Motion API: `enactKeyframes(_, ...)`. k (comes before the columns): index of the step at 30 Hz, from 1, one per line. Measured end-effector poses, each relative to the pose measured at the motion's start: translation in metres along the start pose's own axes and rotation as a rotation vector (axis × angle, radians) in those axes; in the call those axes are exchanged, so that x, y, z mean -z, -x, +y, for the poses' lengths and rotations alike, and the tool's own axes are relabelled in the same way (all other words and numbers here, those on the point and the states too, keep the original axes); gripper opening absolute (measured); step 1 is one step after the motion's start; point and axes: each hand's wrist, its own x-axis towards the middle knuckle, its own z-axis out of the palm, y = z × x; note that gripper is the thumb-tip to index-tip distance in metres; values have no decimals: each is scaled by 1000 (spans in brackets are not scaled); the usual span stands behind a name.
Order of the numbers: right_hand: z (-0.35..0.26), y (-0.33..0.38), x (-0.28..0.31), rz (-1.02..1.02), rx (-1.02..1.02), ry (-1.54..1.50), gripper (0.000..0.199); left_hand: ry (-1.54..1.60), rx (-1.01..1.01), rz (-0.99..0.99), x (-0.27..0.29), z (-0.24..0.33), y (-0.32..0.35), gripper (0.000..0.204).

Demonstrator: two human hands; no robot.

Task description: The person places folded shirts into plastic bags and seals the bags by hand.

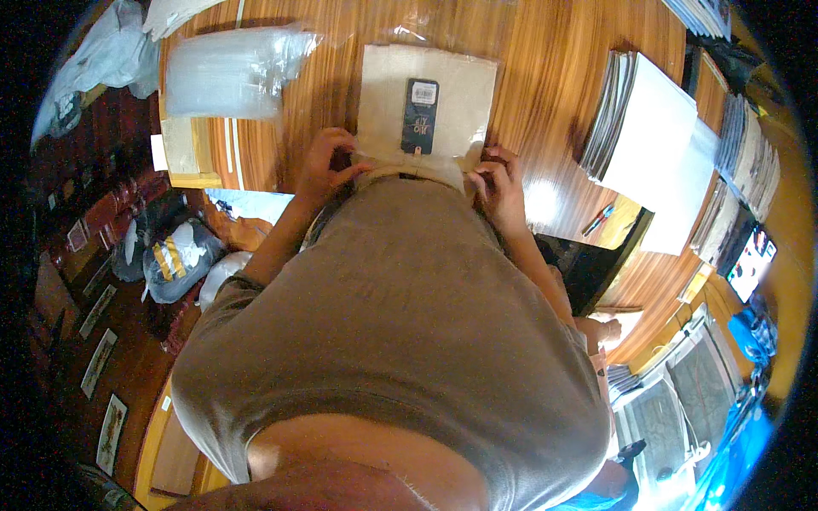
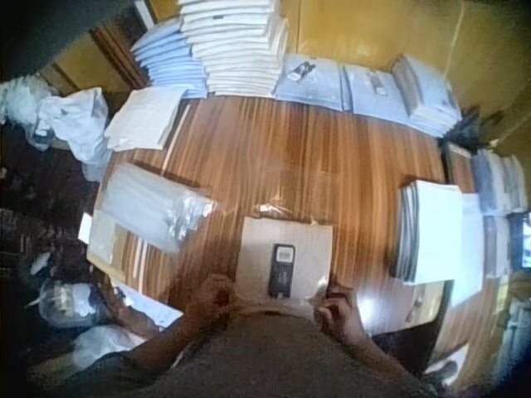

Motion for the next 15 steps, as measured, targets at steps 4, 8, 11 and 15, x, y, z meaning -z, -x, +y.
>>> enactKeyframes(4, -18, 7, -3, -19, -373, -366, 53, 117, 675, -17, -5, 24, 4, 49)
enactKeyframes(8, -5, 9, -22, 44, -464, -465, 70, 137, 726, -143, -16, 8, -4, 56)
enactKeyframes(11, -1, 4, -21, 55, -466, -446, 76, 267, 662, -171, -18, 5, -15, 50)
enactKeyframes(15, -15, -11, -4, -32, -502, -379, 82, 470, 680, -273, -7, -9, -17, 36)
